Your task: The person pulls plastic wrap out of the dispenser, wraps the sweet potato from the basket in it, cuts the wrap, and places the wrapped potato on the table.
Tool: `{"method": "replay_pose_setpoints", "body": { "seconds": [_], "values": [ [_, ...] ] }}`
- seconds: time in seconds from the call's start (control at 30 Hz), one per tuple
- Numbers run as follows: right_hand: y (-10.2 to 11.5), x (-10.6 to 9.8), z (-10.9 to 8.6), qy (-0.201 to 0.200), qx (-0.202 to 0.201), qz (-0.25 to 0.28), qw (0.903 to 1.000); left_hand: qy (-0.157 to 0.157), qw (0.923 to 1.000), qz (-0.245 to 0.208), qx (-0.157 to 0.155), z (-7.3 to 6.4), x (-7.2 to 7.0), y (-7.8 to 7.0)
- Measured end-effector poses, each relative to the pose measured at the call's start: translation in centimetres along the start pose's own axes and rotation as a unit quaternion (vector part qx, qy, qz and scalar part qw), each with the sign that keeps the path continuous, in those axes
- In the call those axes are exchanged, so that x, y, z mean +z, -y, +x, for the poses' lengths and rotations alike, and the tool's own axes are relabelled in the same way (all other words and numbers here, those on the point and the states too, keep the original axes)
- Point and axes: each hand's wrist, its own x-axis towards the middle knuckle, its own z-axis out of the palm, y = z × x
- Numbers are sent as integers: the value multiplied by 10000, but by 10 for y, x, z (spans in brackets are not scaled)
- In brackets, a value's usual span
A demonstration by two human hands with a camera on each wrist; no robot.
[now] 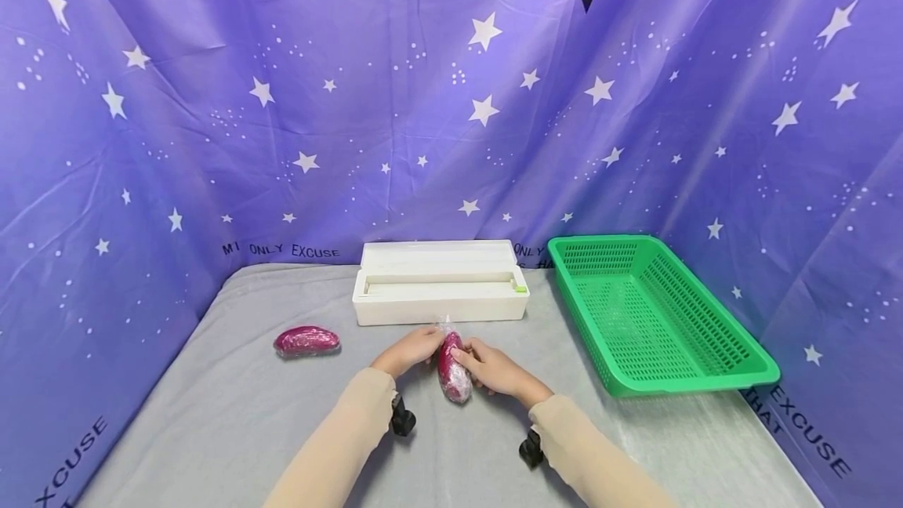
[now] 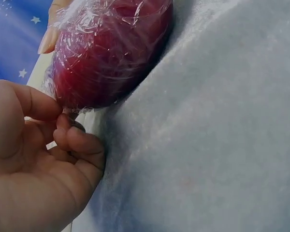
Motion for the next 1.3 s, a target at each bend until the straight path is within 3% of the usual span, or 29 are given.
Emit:
{"method": "replay_pose_setpoints", "body": {
  "seconds": [0.17, 0.33, 0.53, 0.8, 1.17, 1.3],
  "values": [
    [0, -1, 0, 53, -51, -34, 10000, 50, 9992, -392, 10, 4, 1, -1],
    [0, -2, 1, 66, -95, -107, 9999, 34, 9984, -474, 321, 8, 4, 2],
    [-1, -1, 2, 73, -104, -51, 9999, -217, 9964, 112, 809, 7, 3, 1],
    [0, -2, 1, 121, -8, 91, 9999, -301, 9843, 963, 1447, 1, -1, 1],
    [-4, -2, 3, -15, -162, 222, 9996, -439, 9725, 1242, 1923, -7, -5, 2],
    [-6, -1, 4, -113, -275, 241, 9993, -394, 9730, 1091, 1998, -11, -6, 3]
  ]
}}
